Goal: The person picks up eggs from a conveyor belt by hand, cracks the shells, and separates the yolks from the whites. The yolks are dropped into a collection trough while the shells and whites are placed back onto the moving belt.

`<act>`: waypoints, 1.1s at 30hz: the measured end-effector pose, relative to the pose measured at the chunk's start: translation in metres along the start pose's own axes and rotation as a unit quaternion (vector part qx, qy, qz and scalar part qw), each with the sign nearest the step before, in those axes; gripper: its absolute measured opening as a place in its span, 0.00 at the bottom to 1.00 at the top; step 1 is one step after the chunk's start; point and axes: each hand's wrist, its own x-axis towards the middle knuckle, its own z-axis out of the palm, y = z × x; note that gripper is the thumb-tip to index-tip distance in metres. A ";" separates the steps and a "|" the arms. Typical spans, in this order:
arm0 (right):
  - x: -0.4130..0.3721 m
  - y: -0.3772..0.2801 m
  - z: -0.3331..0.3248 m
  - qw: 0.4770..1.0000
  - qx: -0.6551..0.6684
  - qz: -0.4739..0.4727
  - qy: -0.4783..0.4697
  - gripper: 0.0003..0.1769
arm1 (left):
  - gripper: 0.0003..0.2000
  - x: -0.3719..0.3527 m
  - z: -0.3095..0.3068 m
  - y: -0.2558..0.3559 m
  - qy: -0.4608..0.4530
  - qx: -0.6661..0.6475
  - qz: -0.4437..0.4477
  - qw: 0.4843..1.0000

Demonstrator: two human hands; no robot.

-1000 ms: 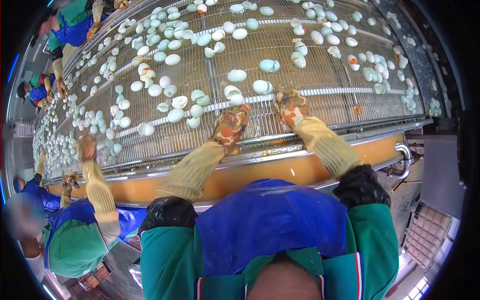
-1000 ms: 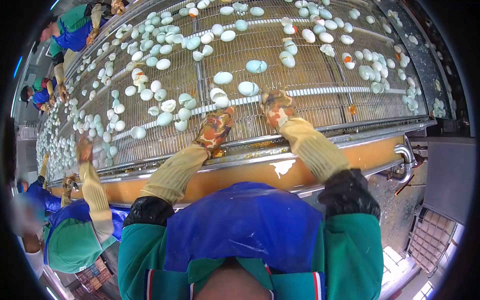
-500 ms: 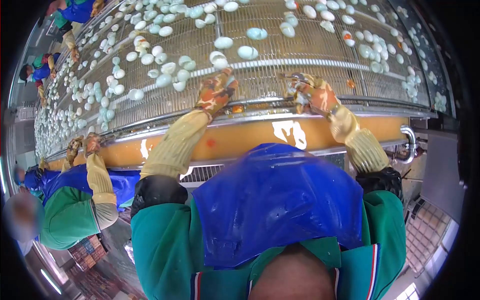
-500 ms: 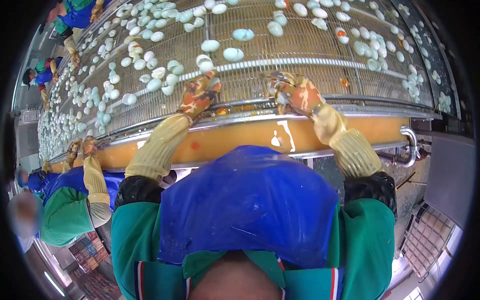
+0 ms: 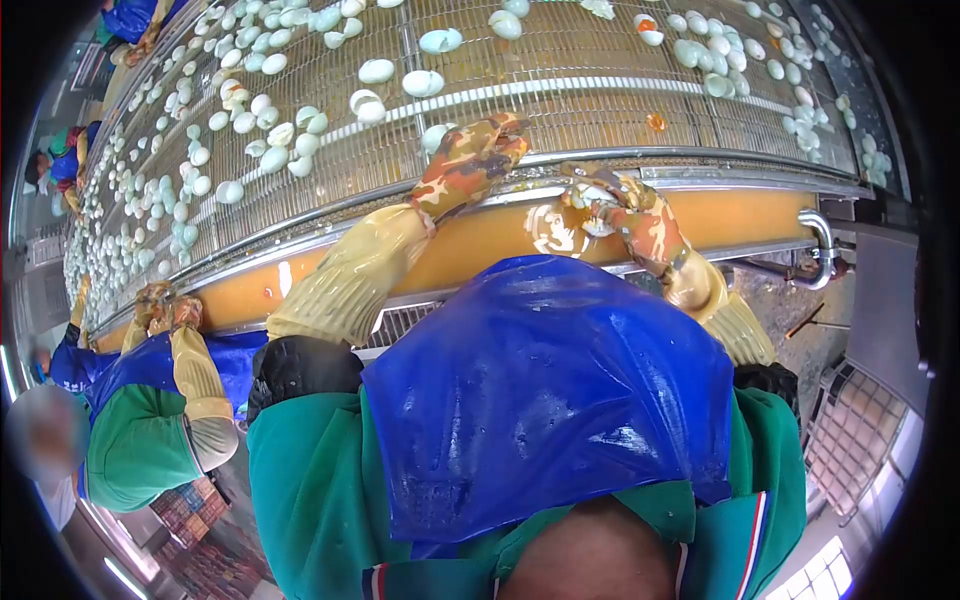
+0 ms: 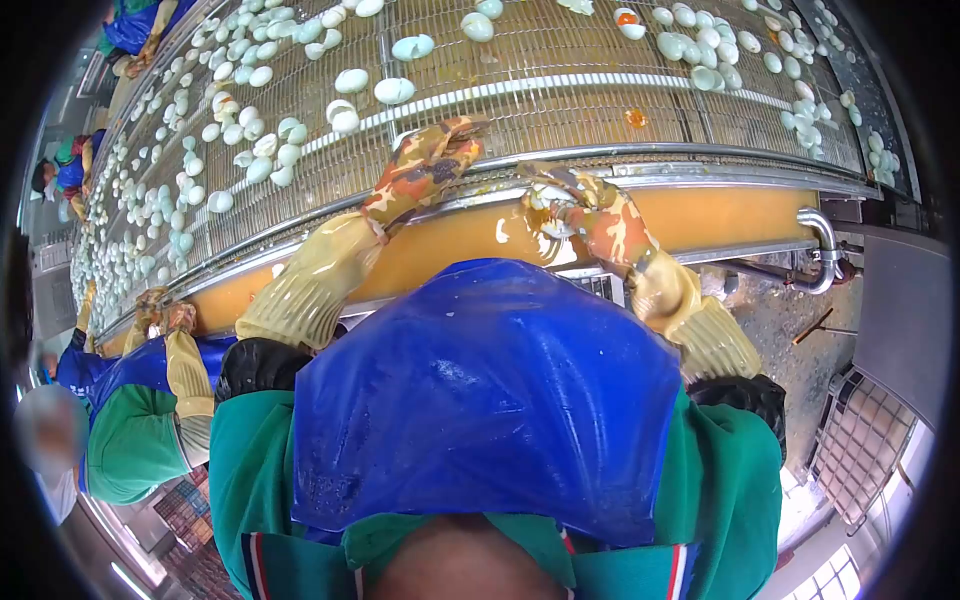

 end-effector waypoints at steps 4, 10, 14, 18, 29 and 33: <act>-0.008 -0.020 -0.005 0.994 -0.056 0.074 0.064 0.19 | 0.19 0.011 0.013 0.024 -0.006 -0.041 -0.029 0.999; -0.003 -0.012 -0.032 0.998 0.002 -0.004 0.060 0.16 | 0.21 0.044 0.046 0.045 -0.103 -0.215 -0.180 0.954; 0.002 -0.016 -0.043 0.996 0.064 -0.022 0.050 0.19 | 0.25 0.061 0.075 0.077 -0.117 -0.289 -0.141 0.940; 0.007 -0.040 -0.042 0.988 0.130 -0.078 -0.004 0.21 | 0.30 0.073 0.088 0.070 -0.169 -0.369 -0.184 0.895; 0.025 -0.062 -0.116 0.974 0.080 -0.192 0.093 0.21 | 0.24 0.043 0.105 0.025 -0.258 -0.309 0.020 0.915; 0.108 -0.018 -0.216 0.989 0.116 -0.076 0.056 0.20 | 0.23 0.045 0.083 0.055 -0.220 -0.548 -0.189 0.785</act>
